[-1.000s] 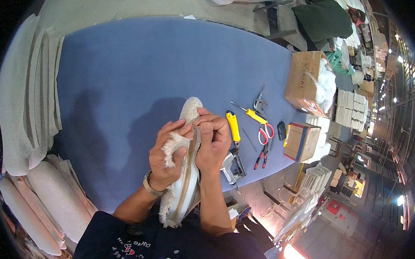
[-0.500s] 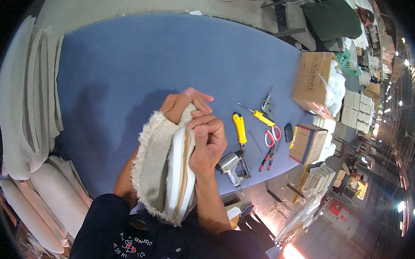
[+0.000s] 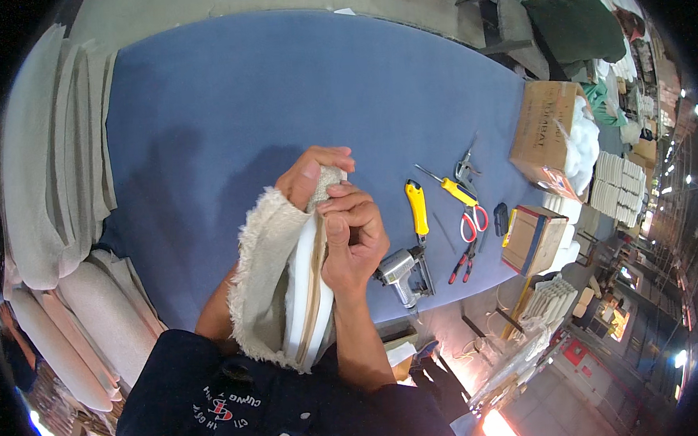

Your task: The person trims excess fabric from a cushion cover using a utility knife, then folds and staples the edges with a staple gun. The person handles multiple cushion covers, stacking completed units on the table.

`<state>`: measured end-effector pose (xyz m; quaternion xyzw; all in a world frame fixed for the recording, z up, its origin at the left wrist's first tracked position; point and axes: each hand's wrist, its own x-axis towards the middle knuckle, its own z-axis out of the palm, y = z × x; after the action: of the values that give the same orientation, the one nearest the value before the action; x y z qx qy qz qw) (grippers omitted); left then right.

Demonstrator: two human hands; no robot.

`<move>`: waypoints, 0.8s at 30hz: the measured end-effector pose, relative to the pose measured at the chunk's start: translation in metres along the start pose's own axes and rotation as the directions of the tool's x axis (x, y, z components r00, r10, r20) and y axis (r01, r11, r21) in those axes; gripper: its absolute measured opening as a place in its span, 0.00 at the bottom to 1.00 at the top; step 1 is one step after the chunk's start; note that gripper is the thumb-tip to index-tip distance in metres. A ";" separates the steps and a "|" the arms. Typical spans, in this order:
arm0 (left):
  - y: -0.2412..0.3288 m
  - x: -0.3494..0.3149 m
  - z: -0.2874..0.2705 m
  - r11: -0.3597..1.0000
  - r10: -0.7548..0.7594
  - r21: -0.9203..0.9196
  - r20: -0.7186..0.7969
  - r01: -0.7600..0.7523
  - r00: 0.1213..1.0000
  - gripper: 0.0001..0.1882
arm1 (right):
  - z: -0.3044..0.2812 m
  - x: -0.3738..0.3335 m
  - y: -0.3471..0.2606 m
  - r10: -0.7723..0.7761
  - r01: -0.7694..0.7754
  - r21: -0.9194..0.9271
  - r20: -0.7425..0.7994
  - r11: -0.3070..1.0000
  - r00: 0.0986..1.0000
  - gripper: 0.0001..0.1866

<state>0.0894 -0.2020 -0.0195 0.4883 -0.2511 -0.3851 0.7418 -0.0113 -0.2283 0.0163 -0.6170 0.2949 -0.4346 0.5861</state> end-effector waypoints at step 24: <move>0.003 -0.018 0.009 0.998 0.006 0.064 0.109 -0.013 0.994 0.36 | -0.066 0.006 -0.008 0.164 -0.155 -0.090 0.105 0.984 0.981 0.21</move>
<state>0.0736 -0.1912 -0.0134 0.4891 -0.3056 -0.3991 0.7128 -0.0678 -0.2629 0.0209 -0.6380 0.3277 -0.3385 0.6091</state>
